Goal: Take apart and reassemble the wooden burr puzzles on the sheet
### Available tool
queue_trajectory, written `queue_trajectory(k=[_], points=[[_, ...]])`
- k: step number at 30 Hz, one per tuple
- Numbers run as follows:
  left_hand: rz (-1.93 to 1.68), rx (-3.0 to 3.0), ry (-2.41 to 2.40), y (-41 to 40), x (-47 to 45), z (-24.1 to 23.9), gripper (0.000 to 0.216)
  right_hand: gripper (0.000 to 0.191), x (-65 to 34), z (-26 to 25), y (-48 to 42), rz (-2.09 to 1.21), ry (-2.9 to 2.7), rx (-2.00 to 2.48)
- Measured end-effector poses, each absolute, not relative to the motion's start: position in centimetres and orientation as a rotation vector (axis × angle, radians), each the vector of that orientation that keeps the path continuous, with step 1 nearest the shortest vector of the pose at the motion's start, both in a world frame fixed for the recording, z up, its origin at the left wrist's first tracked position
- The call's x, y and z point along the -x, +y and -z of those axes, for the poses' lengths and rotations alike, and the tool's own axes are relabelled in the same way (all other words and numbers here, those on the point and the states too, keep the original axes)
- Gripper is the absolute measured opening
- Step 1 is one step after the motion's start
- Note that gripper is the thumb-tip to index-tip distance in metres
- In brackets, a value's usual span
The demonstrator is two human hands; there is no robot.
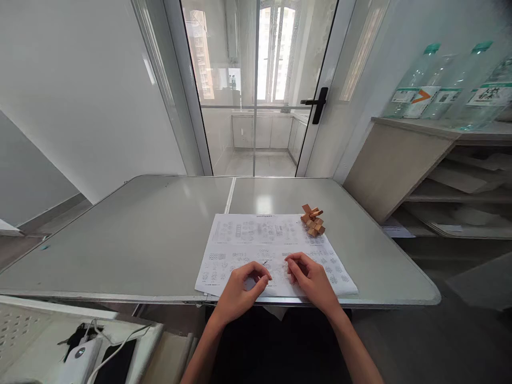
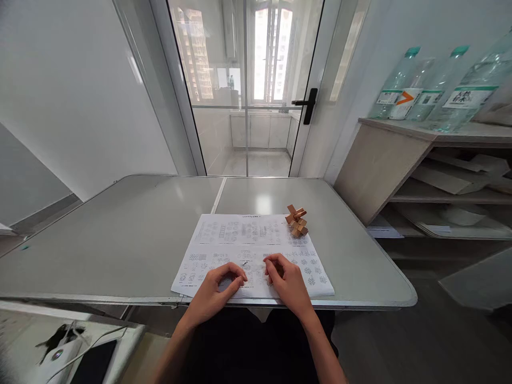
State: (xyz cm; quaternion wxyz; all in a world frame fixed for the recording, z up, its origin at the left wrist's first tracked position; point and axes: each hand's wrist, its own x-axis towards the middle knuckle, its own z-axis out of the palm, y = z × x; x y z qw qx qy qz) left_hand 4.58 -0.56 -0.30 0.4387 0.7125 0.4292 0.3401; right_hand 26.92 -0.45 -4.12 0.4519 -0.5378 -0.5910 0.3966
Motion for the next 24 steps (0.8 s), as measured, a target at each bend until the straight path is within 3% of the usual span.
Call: queue_trajectory(k=[24], points=[[-0.842, -1.764, 1.054, -0.50, -4.56, 0.45, 0.016, 0.044, -26.99, 4.72, -0.29, -0.962, -1.449, 1.318]])
